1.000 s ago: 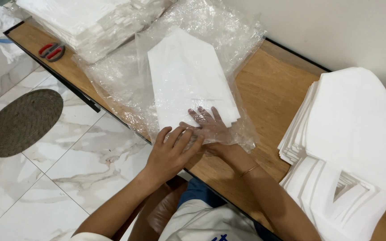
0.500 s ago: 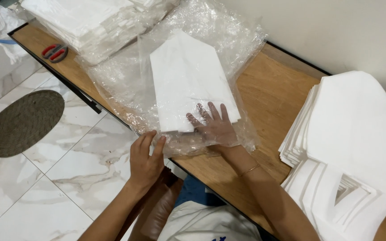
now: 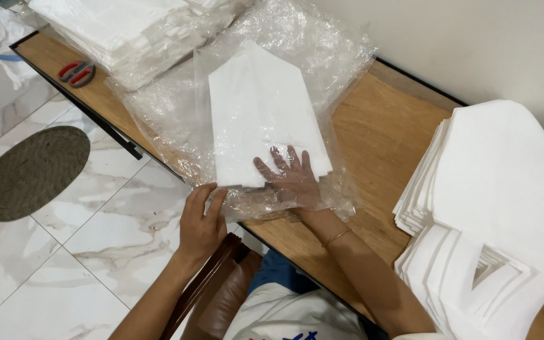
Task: The person takes stacks of white plastic bags from a pile on the right and places them into a clear plastic bag on the left. They repeatedly fold the bags and arrange them neatly inside the packaging, smoothing the plastic to secure the contents.
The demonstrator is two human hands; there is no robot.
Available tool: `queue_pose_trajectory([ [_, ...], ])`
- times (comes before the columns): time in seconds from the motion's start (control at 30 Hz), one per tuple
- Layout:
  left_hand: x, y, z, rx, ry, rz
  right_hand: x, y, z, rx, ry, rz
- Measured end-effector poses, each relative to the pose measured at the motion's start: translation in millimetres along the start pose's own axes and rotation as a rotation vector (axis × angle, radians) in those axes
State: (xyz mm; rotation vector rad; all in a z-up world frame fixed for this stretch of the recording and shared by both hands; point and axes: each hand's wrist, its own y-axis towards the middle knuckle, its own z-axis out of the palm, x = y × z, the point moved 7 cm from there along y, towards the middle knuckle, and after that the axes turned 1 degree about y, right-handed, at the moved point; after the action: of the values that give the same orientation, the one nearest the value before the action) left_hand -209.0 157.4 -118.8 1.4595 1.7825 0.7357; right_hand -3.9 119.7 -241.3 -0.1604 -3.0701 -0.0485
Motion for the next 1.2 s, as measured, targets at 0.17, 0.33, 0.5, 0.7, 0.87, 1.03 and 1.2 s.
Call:
queue_pose_trajectory([
  [0.17, -9.9, 13.6, -9.9, -0.045, 0.031, 0.0, -10.1, 4.9, 14.2, 0.025, -0.313, 0.011],
  [0.33, -4.7, 6.4, -3.3, -0.049, 0.033, -0.005, 13.2, -7.4, -34.8, 0.022, -0.334, -0.015],
  [0.5, -1.1, 2.0, 1.7, -0.023, 0.025, -0.013, 25.0, -15.7, -52.2, 0.016, -0.591, 0.046],
  [0.7, 4.1, 7.9, -1.0, -0.041, 0.066, 0.001, 32.5, -21.4, -74.8, -0.488, -0.873, 0.182],
  [0.87, 16.4, 14.6, -6.8, -0.071, 0.134, 0.01, 36.7, -14.0, -99.3, -0.425, -0.54, 0.124],
  [1.03, 25.6, 19.5, -14.1, -0.118, 0.227, 0.048, 10.0, 4.9, -46.8, -0.353, -0.62, 0.136],
  [1.2, 20.4, 22.9, -16.9, -0.077, 0.209, 0.023, 6.8, 14.1, -20.8, -0.308, -0.385, 0.087],
])
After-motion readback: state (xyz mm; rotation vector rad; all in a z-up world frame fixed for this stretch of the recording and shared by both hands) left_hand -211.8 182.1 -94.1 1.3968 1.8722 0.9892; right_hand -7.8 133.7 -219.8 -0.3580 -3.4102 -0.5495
